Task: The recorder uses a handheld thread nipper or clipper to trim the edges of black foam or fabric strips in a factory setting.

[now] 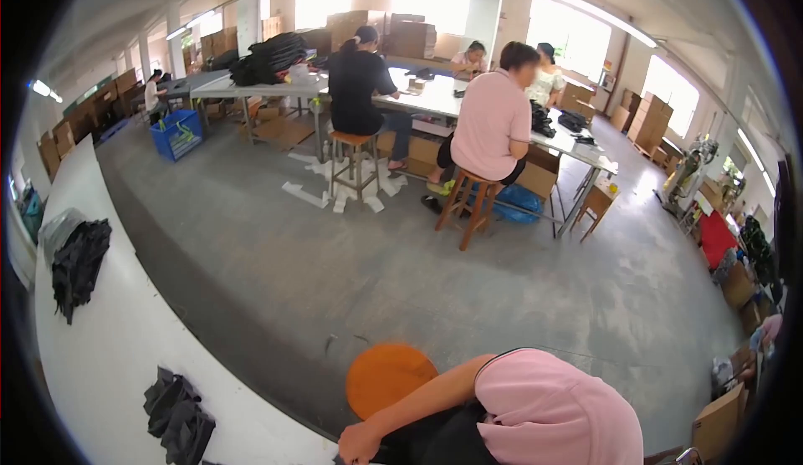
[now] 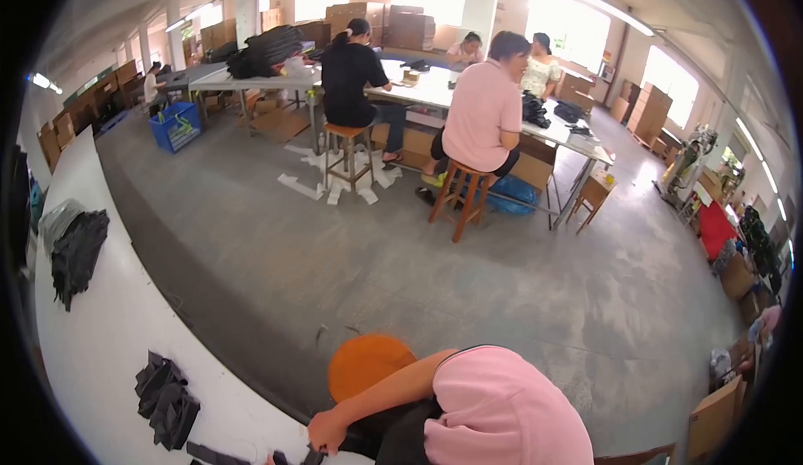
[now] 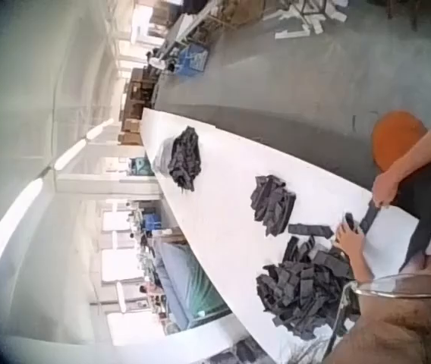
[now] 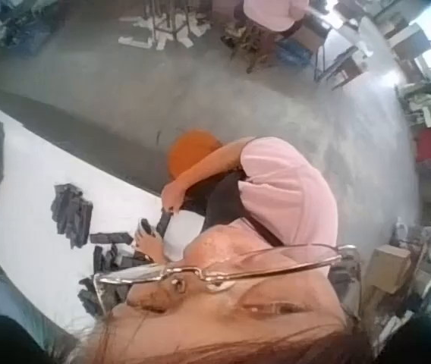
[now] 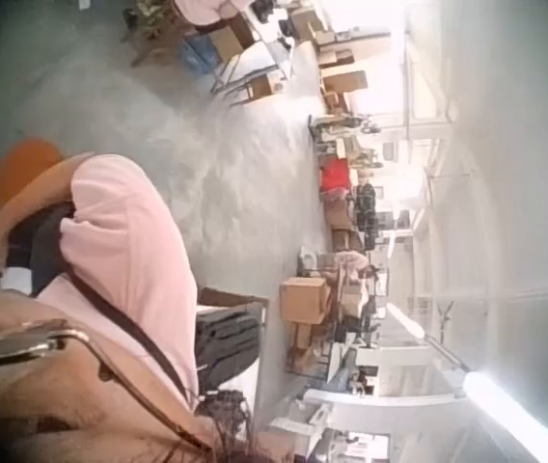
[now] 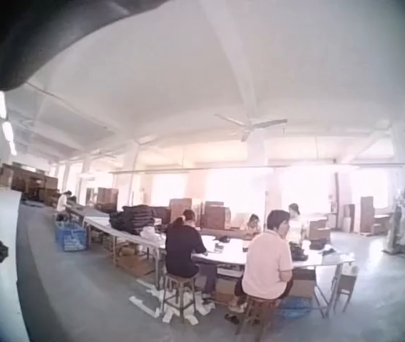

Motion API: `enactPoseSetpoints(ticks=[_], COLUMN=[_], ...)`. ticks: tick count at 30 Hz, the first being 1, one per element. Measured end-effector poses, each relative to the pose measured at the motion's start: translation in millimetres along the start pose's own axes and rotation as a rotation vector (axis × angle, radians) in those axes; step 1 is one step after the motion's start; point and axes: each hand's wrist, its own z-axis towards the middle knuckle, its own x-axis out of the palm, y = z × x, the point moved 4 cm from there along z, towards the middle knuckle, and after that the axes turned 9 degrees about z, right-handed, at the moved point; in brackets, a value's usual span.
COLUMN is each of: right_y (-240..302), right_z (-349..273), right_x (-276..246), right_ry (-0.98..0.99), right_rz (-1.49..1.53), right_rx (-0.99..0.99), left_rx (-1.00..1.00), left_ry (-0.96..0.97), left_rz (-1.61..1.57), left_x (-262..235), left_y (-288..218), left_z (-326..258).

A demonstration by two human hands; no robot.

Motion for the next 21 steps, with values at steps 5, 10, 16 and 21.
enactPoseSetpoints(ticks=[5,10,16,21], right_y=[59.0,88.9,135.8,115.4], right_z=[33.5,52.5,110.0,202.0], right_x=[-39.6,-44.3,-34.3,-41.9], right_ry=[0.279,0.257,0.316,0.053], right_rz=[0.185,0.378,0.813,1.029], right_rx=[-0.191,-0.28,-0.304,0.077], left_rx=[-0.087,-0.033,-0.415,-0.64], left_ry=[-0.098,-0.158,-0.319,-0.538], left_rz=[-0.145,-0.303,-0.033,0.194], left_x=[-20.9,-3.4,-85.6,-105.2], left_y=[1.4,25.0,68.0,151.6], left_z=[-24.3,-42.3,-85.7,-70.7])
